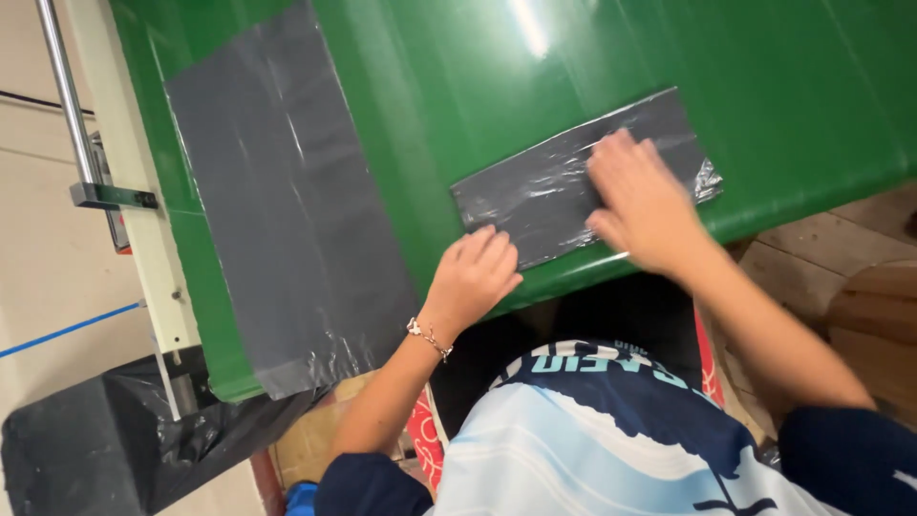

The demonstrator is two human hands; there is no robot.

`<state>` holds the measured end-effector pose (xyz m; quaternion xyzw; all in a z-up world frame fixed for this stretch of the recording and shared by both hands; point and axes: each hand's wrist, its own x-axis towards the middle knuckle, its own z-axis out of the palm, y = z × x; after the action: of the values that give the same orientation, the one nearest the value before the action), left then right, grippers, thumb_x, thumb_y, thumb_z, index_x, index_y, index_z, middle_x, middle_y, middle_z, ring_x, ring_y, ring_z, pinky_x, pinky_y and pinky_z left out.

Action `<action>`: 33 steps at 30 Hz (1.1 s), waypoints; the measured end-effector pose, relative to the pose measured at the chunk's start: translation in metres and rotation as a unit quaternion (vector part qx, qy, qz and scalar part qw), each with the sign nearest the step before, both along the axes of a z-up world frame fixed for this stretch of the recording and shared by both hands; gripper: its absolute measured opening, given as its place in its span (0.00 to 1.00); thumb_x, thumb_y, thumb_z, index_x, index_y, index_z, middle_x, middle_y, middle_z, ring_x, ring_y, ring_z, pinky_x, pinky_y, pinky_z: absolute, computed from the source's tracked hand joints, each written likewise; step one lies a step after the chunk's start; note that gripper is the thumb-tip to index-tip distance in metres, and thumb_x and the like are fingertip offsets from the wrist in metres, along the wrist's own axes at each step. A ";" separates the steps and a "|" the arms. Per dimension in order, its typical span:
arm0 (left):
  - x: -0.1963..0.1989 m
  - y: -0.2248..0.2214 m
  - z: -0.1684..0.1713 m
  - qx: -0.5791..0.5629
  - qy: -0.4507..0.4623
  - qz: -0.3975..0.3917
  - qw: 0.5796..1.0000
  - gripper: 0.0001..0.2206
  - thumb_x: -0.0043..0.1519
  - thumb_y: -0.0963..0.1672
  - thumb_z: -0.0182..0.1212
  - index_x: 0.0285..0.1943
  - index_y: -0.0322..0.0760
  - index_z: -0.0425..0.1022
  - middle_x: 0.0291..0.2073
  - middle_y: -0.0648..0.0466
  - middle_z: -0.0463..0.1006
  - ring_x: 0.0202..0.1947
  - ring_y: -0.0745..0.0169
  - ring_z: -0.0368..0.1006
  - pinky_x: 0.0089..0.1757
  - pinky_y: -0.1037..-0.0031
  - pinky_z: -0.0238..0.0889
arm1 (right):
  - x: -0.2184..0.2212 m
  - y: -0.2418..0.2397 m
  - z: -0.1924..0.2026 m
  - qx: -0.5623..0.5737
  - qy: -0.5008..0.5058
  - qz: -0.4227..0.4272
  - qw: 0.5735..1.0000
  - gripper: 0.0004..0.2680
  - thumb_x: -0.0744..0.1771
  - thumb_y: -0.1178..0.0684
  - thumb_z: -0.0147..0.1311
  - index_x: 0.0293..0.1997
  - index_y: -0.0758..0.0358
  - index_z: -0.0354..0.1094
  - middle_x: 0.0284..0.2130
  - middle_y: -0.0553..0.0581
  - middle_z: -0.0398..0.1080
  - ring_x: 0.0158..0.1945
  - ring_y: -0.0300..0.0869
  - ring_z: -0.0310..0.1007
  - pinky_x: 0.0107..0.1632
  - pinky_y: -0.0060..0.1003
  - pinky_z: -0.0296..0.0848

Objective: Folding plastic bags coming off a conveyor belt into small squares and stacking them.

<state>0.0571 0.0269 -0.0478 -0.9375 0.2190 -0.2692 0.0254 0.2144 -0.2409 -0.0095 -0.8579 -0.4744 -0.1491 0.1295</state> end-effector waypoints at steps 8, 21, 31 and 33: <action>0.055 -0.025 0.091 -0.115 0.256 -0.175 0.944 0.12 0.62 0.50 0.48 0.27 0.45 0.66 0.24 0.56 0.68 0.27 0.50 0.69 0.27 0.63 0.61 | -0.088 0.033 -0.008 0.105 0.119 0.053 0.986 0.18 0.63 0.51 0.54 0.57 0.68 0.65 0.60 0.64 0.65 0.67 0.55 0.62 0.70 0.52 0.57; 0.188 -0.020 0.039 -0.383 0.448 -0.071 0.805 0.22 0.61 0.58 0.55 0.31 0.38 0.72 0.25 0.48 0.76 0.35 0.45 0.77 0.38 0.60 0.66 | -0.066 0.003 0.002 0.621 0.636 -0.170 0.426 0.08 0.72 0.57 0.40 0.56 0.56 0.64 0.53 0.57 0.72 0.56 0.46 0.76 0.62 0.51 0.74; 0.186 -0.075 -0.012 -0.233 0.103 0.107 0.961 0.16 0.61 0.57 0.48 0.32 0.48 0.61 0.17 0.55 0.71 0.19 0.47 0.75 0.26 0.59 0.68 | -0.071 -0.045 -0.006 0.541 0.696 -0.130 0.455 0.16 0.70 0.57 0.36 0.67 0.54 0.56 0.59 0.54 0.66 0.58 0.48 0.71 0.59 0.51 0.70; 0.178 -0.069 -0.002 -0.186 -0.001 0.136 0.973 0.23 0.53 0.62 0.56 0.41 0.47 0.64 0.26 0.59 0.69 0.28 0.55 0.73 0.28 0.60 0.68 | -0.095 -0.046 0.015 0.567 0.585 -0.196 0.546 0.08 0.71 0.56 0.44 0.57 0.64 0.59 0.48 0.56 0.70 0.52 0.47 0.75 0.54 0.48 0.78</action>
<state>0.2348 -0.0420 -0.0500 -0.9465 0.0354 -0.3004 -0.1125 0.1189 -0.2867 0.0052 -0.5751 0.0695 0.1256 0.8054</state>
